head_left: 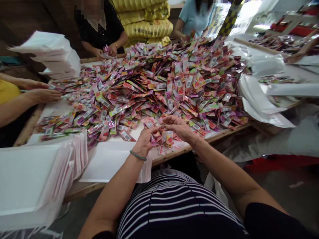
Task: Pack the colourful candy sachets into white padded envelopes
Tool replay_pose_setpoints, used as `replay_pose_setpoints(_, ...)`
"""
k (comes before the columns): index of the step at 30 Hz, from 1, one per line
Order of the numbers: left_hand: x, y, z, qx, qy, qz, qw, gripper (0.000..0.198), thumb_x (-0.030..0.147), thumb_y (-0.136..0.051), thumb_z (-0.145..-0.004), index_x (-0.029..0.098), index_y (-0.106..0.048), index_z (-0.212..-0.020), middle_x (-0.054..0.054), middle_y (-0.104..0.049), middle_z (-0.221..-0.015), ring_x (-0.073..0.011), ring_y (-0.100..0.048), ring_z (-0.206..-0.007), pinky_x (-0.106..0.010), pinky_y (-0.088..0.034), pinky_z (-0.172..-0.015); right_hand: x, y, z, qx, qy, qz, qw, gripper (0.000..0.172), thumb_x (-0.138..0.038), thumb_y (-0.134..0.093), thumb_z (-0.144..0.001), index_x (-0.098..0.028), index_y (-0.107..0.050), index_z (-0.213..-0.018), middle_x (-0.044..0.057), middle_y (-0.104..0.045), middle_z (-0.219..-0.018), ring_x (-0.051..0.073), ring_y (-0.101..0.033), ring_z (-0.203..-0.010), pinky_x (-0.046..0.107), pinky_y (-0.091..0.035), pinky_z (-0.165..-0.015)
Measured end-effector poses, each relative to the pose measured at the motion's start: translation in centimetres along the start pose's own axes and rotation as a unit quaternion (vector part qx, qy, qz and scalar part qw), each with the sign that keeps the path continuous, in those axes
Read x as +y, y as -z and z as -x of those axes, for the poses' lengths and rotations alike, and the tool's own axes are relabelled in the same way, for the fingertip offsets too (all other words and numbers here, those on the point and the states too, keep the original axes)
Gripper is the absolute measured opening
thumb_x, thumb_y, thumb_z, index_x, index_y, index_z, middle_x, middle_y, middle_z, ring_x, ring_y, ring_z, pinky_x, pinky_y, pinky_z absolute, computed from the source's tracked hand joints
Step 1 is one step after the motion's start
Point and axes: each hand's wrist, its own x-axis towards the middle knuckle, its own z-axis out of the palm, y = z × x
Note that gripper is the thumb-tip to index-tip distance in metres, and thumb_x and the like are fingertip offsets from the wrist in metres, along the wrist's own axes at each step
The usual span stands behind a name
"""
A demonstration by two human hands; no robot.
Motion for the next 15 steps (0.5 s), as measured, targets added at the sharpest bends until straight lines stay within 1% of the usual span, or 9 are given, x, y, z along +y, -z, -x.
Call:
replay_pose_setpoints(2,0.5,0.3,0.0,0.027,-0.033,-0.014,0.999,0.020,0.011,-0.073,-0.061,0.013,-0.055,-0.066,0.002,-0.059,-0.051,-0.0090,-0.053,-0.040,-0.022,-0.048,-0.043,1.0,0.7,-0.3,0.060,0.051,0.154,0.985,0.019,-0.023,-0.054,-0.082,-0.019,-0.064,-0.098,0.004,-0.066,-0.090,0.016,-0.060,-0.080,0.033,-0.048,-0.077)
replay_pose_setpoints(3,0.9,0.5,0.1,0.038,-0.054,-0.033,0.997,0.020,0.013,-0.073,-0.060,0.013,-0.054,-0.066,0.003,-0.057,-0.049,-0.0078,-0.050,-0.039,-0.021,-0.046,-0.042,1.4,1.0,-0.2,0.053,0.080,0.248,0.964,0.020,-0.018,-0.052,-0.083,-0.018,-0.065,-0.097,0.006,-0.066,-0.092,0.018,-0.059,-0.083,0.035,-0.047,-0.080)
replay_pose_setpoints(5,1.8,1.1,0.3,0.059,-0.089,-0.117,0.987,0.021,0.017,-0.074,-0.060,0.014,-0.055,-0.068,0.005,-0.053,-0.046,-0.0064,-0.045,-0.036,-0.020,-0.044,-0.041,1.9,1.6,0.1,-0.040,0.130,0.417,0.899,0.027,-0.008,-0.051,-0.080,-0.018,-0.068,-0.099,0.009,-0.066,-0.102,0.021,-0.056,-0.096,0.039,-0.042,-0.090)
replay_pose_setpoints(7,2.4,1.4,0.3,0.091,-0.130,-0.271,0.949,0.026,0.021,-0.076,-0.058,0.015,-0.059,-0.077,0.004,-0.057,-0.051,-0.0089,-0.049,-0.040,-0.023,-0.046,-0.044,2.1,2.0,0.6,-0.151,0.144,0.524,0.826,0.031,-0.004,-0.053,-0.078,-0.018,-0.069,-0.099,0.011,-0.065,-0.113,0.024,-0.050,-0.109,0.041,-0.036,-0.096)
replay_pose_setpoints(8,2.6,1.4,0.2,0.111,-0.152,-0.368,0.911,0.031,0.021,-0.077,-0.057,0.016,-0.060,-0.083,0.003,-0.061,-0.057,-0.0123,-0.055,-0.045,-0.025,-0.048,-0.048,2.1,2.2,0.7,-0.181,0.138,0.557,0.798,0.029,-0.005,-0.054,-0.078,-0.018,-0.070,-0.098,0.012,-0.064,-0.115,0.026,-0.048,-0.112,0.042,-0.035,-0.097)
replay_pose_setpoints(9,2.5,1.2,0.0,0.127,-0.172,-0.469,0.857,0.037,0.021,-0.078,-0.056,0.016,-0.061,-0.089,0.000,-0.065,-0.065,-0.0169,-0.062,-0.054,-0.027,-0.050,-0.053,2.0,2.3,0.9,-0.193,0.127,0.583,0.779,0.025,-0.008,-0.056,-0.079,-0.018,-0.070,-0.097,0.012,-0.064,-0.115,0.027,-0.047,-0.113,0.042,-0.034,-0.096)
replay_pose_setpoints(12,1.4,0.2,-0.9,0.121,-0.184,-0.707,0.672,0.040,0.018,-0.073,-0.063,0.014,-0.060,-0.101,-0.013,-0.071,-0.090,-0.0300,-0.069,-0.087,-0.034,-0.053,-0.071,1.3,2.7,1.1,-0.190,0.094,0.624,0.752,0.014,-0.017,-0.059,-0.081,-0.016,-0.067,-0.092,0.011,-0.066,-0.109,0.028,-0.047,-0.111,0.040,-0.033,-0.091)
replay_pose_setpoints(13,0.8,-0.1,-1.2,0.110,-0.177,-0.748,0.630,0.036,0.017,-0.068,-0.068,0.012,-0.060,-0.103,-0.017,-0.071,-0.095,-0.0320,-0.068,-0.094,-0.035,-0.052,-0.075,1.0,2.8,1.2,-0.188,0.090,0.630,0.748,0.012,-0.018,-0.059,-0.081,-0.016,-0.066,-0.091,0.011,-0.066,-0.106,0.028,-0.048,-0.109,0.039,-0.033,-0.089)
replay_pose_setpoints(15,-0.2,-0.5,-1.9,0.096,-0.165,-0.782,0.593,0.031,0.012,-0.057,-0.075,0.011,-0.058,-0.106,-0.021,-0.070,-0.101,-0.0325,-0.067,-0.100,-0.036,-0.051,-0.080,0.4,2.9,1.5,-0.179,0.091,0.635,0.746,0.013,-0.015,-0.056,-0.081,-0.016,-0.065,-0.091,0.010,-0.067,-0.102,0.025,-0.050,-0.104,0.037,-0.032,-0.087)
